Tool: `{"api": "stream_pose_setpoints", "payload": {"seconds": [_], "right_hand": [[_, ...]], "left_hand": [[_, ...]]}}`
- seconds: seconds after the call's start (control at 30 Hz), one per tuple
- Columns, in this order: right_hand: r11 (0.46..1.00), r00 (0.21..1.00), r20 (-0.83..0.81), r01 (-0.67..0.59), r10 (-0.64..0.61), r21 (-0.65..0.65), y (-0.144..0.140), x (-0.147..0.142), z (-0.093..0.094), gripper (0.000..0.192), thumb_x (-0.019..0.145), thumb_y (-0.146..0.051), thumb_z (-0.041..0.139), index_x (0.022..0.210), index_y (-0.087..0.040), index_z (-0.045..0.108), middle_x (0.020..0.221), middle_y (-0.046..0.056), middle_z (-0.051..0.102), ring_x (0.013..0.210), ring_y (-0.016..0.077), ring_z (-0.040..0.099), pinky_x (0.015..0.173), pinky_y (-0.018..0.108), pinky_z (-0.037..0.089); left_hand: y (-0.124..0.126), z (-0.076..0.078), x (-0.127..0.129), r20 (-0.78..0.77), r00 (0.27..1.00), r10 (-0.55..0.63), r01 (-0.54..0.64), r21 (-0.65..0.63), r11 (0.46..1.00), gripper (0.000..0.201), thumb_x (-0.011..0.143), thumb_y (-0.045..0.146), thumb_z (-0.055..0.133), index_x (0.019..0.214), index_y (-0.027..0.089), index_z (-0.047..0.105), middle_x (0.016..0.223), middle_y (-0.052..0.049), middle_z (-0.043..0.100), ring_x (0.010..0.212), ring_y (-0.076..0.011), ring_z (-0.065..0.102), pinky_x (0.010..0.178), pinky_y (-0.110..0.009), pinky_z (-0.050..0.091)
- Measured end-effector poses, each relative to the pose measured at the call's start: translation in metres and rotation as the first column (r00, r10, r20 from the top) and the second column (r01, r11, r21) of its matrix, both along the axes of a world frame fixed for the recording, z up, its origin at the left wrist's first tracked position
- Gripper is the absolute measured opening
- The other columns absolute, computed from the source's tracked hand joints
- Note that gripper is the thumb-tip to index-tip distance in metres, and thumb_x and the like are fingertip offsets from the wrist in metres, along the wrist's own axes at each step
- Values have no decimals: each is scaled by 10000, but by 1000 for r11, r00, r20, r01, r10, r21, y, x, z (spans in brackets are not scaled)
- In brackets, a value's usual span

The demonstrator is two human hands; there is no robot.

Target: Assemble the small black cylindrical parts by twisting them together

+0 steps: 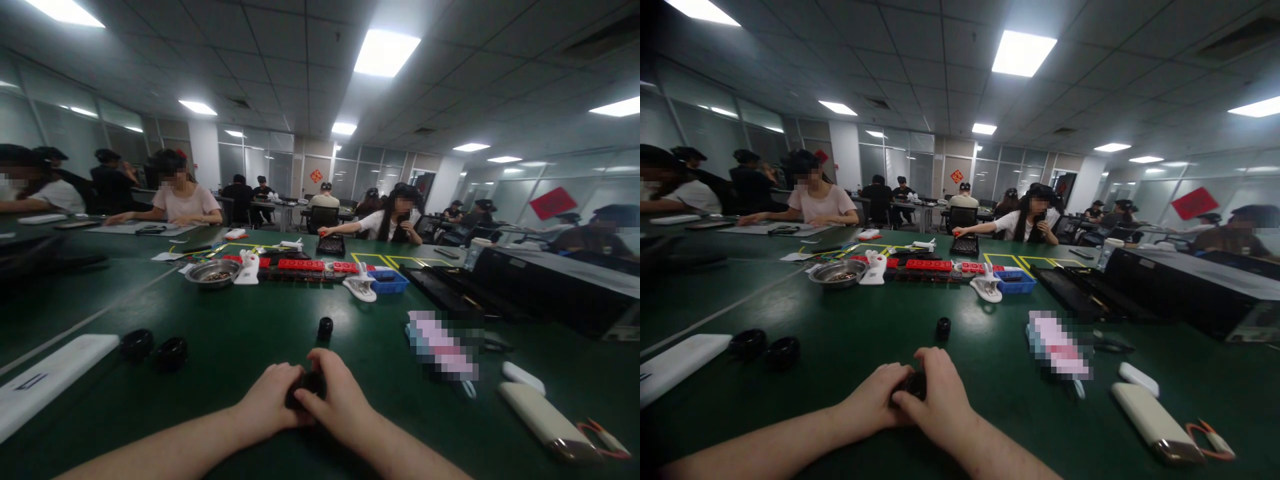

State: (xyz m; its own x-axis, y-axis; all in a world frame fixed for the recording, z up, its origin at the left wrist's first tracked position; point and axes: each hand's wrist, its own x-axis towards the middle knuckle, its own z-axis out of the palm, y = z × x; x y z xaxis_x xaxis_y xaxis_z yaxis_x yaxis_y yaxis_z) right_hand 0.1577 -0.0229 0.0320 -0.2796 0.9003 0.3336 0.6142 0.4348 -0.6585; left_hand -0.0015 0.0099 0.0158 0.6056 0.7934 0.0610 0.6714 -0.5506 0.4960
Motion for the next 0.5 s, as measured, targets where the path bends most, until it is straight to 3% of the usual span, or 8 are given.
{"api": "stream_pose_setpoints", "payload": {"seconds": [0.1, 0.2, 0.4, 0.5], "right_hand": [[992, 992, -55, -116, 113, -58, 0, 2, 2, 401, 641, -76, 523, 1026, -179, 476, 973, 56, 550, 913, 199, 526, 817, 340, 430], [970, 968, -84, -240, 235, -46, -2, 5, 6, 504, 580, -17, 470, 1052, -192, 463, 1036, 51, 536, 975, 195, 510, 861, 335, 410], [999, 998, 30, -49, 49, 20, -1, 7, 8, 480, 619, -200, 657, 1059, -178, 468, 1028, 68, 515, 951, 219, 477, 843, 366, 400], [1000, 993, 112, -28, 27, 3, 0, 5, 8, 425, 628, -234, 662, 1012, -179, 490, 975, 63, 537, 896, 221, 484, 806, 368, 409]], "left_hand": [[0, -1, 0, -7, 1000, 7, -7, -20, 1000, 373, 649, 465, 644, 880, 183, 563, 858, -18, 574, 794, -212, 525, 708, -300, 400], [2, -3, -1, 1, 1000, 3, -3, -27, 1000, 377, 673, 443, 626, 940, 188, 548, 874, -19, 571, 803, -207, 523, 714, -296, 399], [2, 2, 0, -7, 1000, -22, 22, -78, 997, 334, 701, 473, 585, 886, 198, 547, 871, -21, 574, 789, -203, 518, 695, -297, 400], [1, 7, 2, -30, 1000, -6, 3, -112, 994, 297, 678, 404, 606, 887, 202, 548, 872, -22, 574, 800, -208, 513, 702, -299, 398]]}}
